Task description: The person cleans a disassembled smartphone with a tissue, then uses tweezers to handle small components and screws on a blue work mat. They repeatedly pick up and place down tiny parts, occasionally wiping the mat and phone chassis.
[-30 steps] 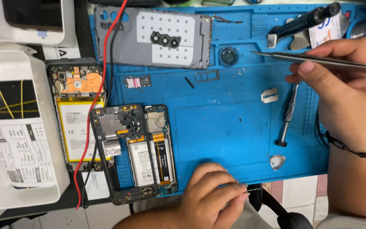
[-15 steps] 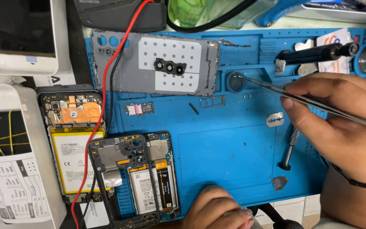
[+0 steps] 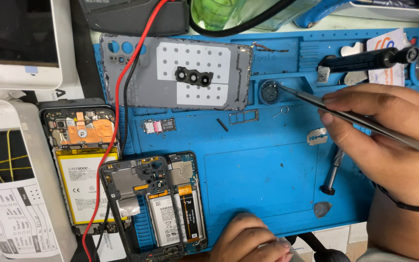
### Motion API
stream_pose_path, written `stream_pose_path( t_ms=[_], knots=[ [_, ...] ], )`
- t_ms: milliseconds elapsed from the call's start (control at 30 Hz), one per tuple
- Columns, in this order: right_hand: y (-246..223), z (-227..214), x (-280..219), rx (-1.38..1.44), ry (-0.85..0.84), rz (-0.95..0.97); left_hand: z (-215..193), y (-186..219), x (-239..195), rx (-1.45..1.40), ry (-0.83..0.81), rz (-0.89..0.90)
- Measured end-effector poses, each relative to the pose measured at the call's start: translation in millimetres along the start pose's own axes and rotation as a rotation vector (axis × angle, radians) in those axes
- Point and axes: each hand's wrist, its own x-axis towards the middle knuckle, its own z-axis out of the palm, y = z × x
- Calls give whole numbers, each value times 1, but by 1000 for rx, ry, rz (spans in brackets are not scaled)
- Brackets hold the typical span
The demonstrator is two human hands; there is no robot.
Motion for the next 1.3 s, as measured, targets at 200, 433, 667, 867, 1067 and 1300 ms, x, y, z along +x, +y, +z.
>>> stream_pose_path(
  t_ms=[200,433,667,867,1067,1300],
  knots=[
    [-2,1,3,0,9,-33,0,2,-2,19,-31,-39],
    [4,1,-4,2,8,-20,-1,-1,-2,8,-22,7],
    [10,0,-11,81,31,42,1,2,-2,-9,-20,-57],
    [25,-1,-33,199,40,236,-3,6,0,-3,-4,-53],
    [55,-14,-78,523,54,268,-5,11,7,-20,94,-56],
    [69,-17,-170,976,278,279,-9,25,15,-171,194,-216]
  ],
)
